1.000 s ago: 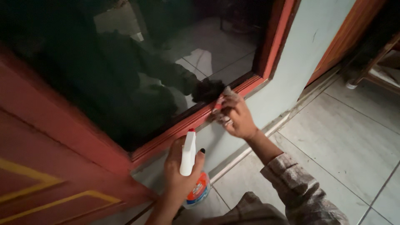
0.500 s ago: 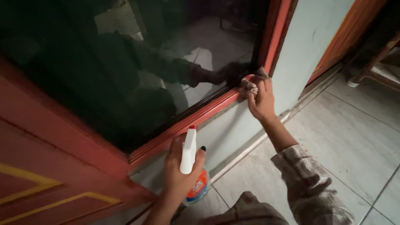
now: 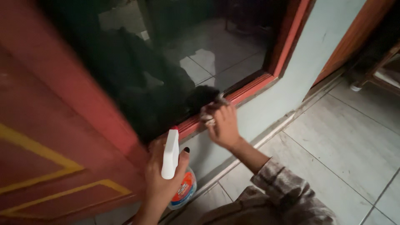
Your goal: The person wipes a glass window pane using a cloth and a spray bottle. They repeatedly spray the surface and wipe it in circular and linear motions across the lower and middle sections of the window.
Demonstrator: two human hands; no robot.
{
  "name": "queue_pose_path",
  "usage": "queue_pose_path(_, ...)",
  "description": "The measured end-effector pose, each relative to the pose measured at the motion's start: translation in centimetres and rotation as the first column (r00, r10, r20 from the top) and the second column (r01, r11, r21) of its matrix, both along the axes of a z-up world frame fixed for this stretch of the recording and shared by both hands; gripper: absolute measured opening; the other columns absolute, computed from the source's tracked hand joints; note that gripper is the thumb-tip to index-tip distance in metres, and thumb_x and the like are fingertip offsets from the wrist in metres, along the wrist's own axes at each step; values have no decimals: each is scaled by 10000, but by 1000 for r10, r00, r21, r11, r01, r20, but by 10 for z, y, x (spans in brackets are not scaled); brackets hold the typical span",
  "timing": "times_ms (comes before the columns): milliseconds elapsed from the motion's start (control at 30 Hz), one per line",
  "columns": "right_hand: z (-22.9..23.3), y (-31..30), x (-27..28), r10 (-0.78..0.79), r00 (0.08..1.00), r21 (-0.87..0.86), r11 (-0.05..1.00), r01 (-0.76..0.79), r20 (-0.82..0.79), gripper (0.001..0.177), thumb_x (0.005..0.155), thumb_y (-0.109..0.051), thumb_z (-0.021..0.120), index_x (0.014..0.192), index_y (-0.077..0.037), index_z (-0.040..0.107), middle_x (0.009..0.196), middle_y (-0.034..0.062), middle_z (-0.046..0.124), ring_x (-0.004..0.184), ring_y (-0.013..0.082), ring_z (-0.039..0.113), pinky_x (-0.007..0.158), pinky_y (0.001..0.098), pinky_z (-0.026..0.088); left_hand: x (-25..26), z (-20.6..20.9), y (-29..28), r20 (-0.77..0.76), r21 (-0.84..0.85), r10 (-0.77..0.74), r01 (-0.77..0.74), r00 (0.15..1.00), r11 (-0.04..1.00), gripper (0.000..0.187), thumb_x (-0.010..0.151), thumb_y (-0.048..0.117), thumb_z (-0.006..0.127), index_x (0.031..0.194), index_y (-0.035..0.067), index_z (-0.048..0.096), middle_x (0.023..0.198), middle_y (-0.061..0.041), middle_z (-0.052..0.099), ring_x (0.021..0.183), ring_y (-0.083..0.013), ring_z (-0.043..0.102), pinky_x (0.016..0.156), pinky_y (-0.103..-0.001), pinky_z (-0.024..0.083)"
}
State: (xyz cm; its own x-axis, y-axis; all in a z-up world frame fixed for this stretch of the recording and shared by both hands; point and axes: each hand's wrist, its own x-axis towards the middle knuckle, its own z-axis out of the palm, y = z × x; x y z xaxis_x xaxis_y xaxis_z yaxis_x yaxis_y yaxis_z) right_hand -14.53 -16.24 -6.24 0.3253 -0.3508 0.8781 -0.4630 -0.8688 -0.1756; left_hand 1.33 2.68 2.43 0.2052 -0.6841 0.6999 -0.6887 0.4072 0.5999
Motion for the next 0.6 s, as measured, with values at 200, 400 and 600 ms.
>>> queue_pose_path(200, 5, 30, 64, 68, 991, -129, 990, -53, 117, 453, 770, -93, 733, 1182, -43, 551, 1227, 193, 537, 1182, 430, 505, 1092, 595, 372, 10, 18, 23, -101, 121, -1, 14, 995, 993, 447, 837, 142, 726, 1247, 28, 591, 926, -122, 698, 808, -256, 733, 689, -376, 578)
queue_pose_path(400, 30, -2, 84, -13, 956, -178, 982, 68, 293, 406, 810, -75, 724, 1179, -48, 556, 1191, 199, 507, 1169, 429, 474, 1081, 609, 369, 7, 21, 26, -240, 258, 42, 22, 970, 966, 431, 826, 175, 752, 1212, 49, 608, 840, -102, 707, 724, -212, 739, 637, -356, 579)
queue_pose_path(600, 51, -71, 61, -45, 882, -220, 961, 166, 470, 273, 947, -121, 611, 1186, -55, 497, 1130, 178, 507, 1115, 373, 499, 1023, 517, 370, 5, 18, 10, -211, 153, -44, 78, 976, 985, 358, 847, 113, 718, 1176, 15, 617, 911, -123, 646, 786, -245, 702, 693, -359, 563)
